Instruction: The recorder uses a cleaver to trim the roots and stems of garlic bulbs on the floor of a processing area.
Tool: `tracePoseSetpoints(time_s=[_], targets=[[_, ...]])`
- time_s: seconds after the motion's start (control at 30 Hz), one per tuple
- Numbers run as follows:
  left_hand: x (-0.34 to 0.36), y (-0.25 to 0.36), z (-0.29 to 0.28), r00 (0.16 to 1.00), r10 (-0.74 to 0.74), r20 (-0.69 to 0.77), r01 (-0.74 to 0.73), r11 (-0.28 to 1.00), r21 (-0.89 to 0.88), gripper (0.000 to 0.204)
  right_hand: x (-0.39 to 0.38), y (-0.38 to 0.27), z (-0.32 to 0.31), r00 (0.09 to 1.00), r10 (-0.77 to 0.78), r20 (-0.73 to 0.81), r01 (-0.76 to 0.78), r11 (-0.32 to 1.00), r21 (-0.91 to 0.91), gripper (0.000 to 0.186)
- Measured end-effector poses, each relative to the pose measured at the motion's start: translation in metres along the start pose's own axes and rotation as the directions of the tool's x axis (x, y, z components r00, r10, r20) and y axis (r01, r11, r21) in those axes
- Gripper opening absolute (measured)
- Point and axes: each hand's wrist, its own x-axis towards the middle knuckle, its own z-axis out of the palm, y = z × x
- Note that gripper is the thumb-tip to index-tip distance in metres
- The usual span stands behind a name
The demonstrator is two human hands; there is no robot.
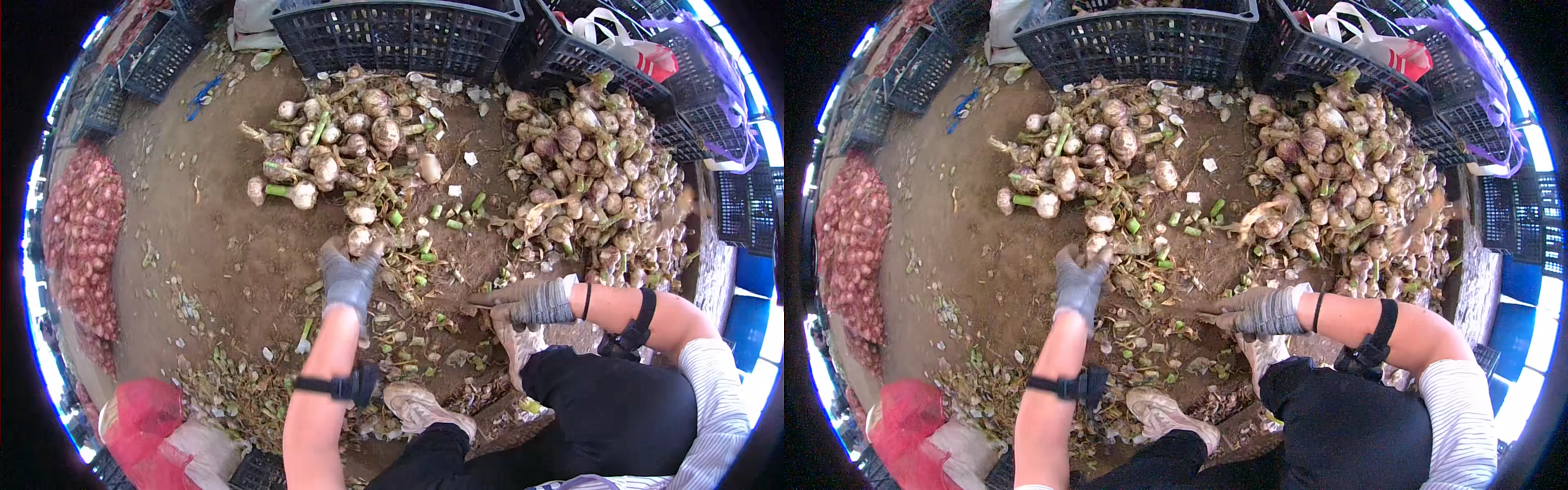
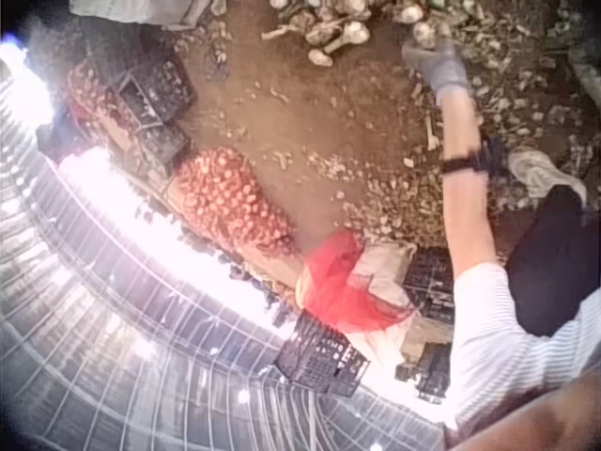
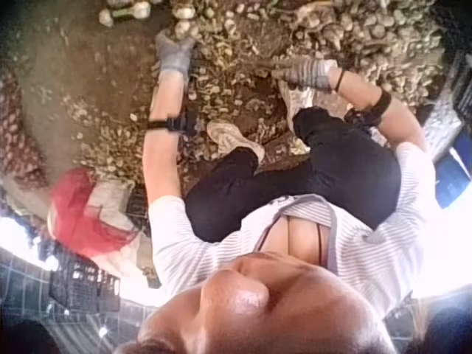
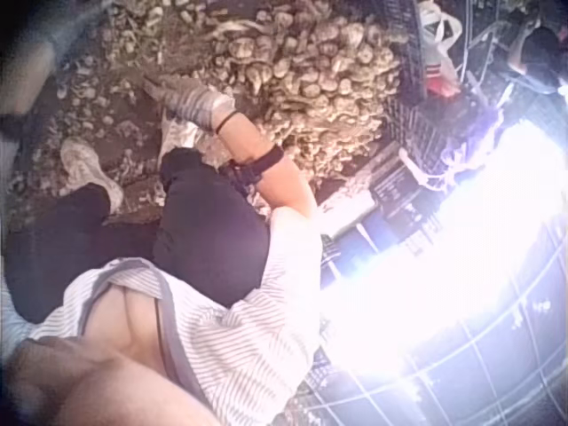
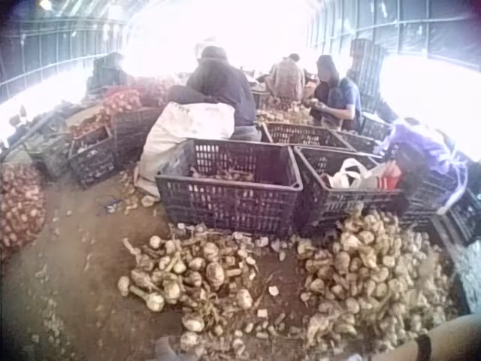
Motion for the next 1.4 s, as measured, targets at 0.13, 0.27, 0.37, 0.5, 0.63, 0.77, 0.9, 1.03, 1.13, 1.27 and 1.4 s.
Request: tracePoseSetpoints(time_s=[0.13,0.27,0.37,0.5,0.63,0.77,0.9,1.03,1.13,1.27,1.4], targets=[[0.064,-0.031,0.015,0.991,-0.081,-0.106,0.103,0.968,0.229,0.086,-0.008,-0.023,-0.008,0.998,-0.041,-0.057,0.041,0.999,0.01,0.057],[0.05,-0.039,-0.002,0.993,0.115,0.01,-0.114,0.992,-0.053,0.084,-0.015,-0.036,-0.015,0.971,-0.188,-0.15,0.184,0.982,-0.037,0.053],[0.006,-0.03,-0.027,0.952,0.196,0.235,-0.044,0.848,-0.528,0.084,-0.022,-0.044,-0.014,0.884,-0.396,-0.249,0.338,0.909,-0.245,0.052],[-0.053,-0.012,-0.05,0.832,0.507,0.225,-0.299,0.751,-0.588,0.078,-0.033,-0.062,-0.001,0.559,-0.805,-0.2,0.58,0.552,-0.599,0.06],[-0.091,0.009,-0.062,0.856,0.206,0.475,0.266,0.613,-0.744,0.087,-0.042,-0.089,0.013,0.473,-0.879,-0.062,0.516,0.333,-0.789,0.069],[-0.117,0.024,-0.062,0.829,0.489,0.272,-0.362,0.839,-0.406,0.071,-0.044,-0.105,0.023,0.46,-0.888,0.023,0.566,0.274,-0.777,0.067],[-0.13,0.028,-0.058,0.837,0.416,0.357,-0.236,0.861,-0.45,0.072,-0.048,-0.111,0.028,0.49,-0.869,0.064,0.555,0.254,-0.792,0.068],[-0.133,0.022,-0.054,0.877,0.335,0.345,-0.123,0.849,-0.514,0.107,-0.049,-0.113,0.029,0.456,-0.888,0.062,0.598,0.254,-0.76,0.067],[-0.131,0.012,-0.05,0.75,0.619,0.233,-0.593,0.785,-0.178,0.109,-0.045,-0.107,0.028,0.462,-0.885,0.058,0.6,0.263,-0.756,0.064],[-0.131,-0.001,-0.041,0.737,0.641,0.214,-0.637,0.765,-0.098,0.11,-0.037,-0.094,0.03,0.468,-0.883,0.047,0.516,0.229,-0.825,0.061],[-0.136,-0.01,-0.036,0.446,0.865,0.231,-0.878,0.372,0.302,0.097,-0.032,-0.083,0.021,0.541,-0.83,0.138,0.542,0.218,-0.811,0.058]])
